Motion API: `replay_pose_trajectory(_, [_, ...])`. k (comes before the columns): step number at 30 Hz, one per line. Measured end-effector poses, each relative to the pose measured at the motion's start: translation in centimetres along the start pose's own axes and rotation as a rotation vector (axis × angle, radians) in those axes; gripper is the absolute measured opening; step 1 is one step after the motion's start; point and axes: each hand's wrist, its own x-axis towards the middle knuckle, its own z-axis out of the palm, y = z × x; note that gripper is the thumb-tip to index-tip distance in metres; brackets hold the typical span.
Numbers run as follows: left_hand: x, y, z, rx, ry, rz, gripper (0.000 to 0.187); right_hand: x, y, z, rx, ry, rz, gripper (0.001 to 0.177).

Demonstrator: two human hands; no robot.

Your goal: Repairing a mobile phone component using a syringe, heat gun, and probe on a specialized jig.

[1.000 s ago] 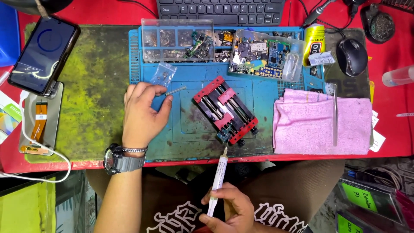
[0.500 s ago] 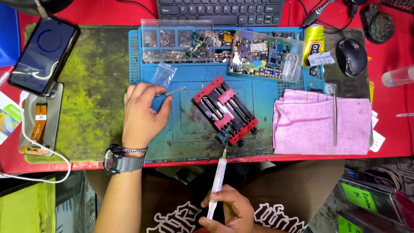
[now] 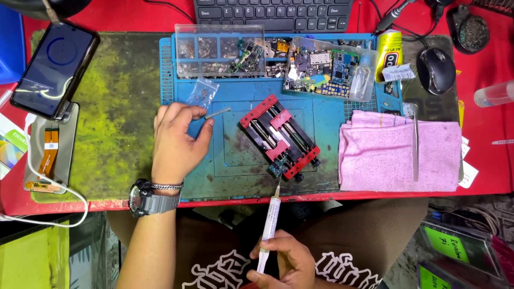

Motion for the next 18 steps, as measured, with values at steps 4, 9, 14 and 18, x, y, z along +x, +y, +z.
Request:
replay_pose_trajectory(4, [0.0, 0.0, 0.1, 0.001, -0.003, -0.005, 0.020, 0.0, -0.6, 0.3, -0.013, 0.013, 0.031, 0.045])
replay_pose_trajectory(9, [0.0, -0.1, 0.1, 0.001, 0.002, -0.005, 0.019, -0.2, 0.3, -0.2, -0.025, 0.001, 0.001, 0.047])
replay_pose_trajectory(14, [0.1, -0.1, 0.1, 0.004, 0.001, -0.002, 0.019, -0.2, 0.1, -0.2, -0.034, -0.017, 0.007, 0.047])
replay_pose_trajectory(18, [0.0, -0.2, 0.2, 0.006, 0.014, 0.009, 0.018, -0.3, -0.1, 0.0, -0.041, 0.023, 0.039, 0.046])
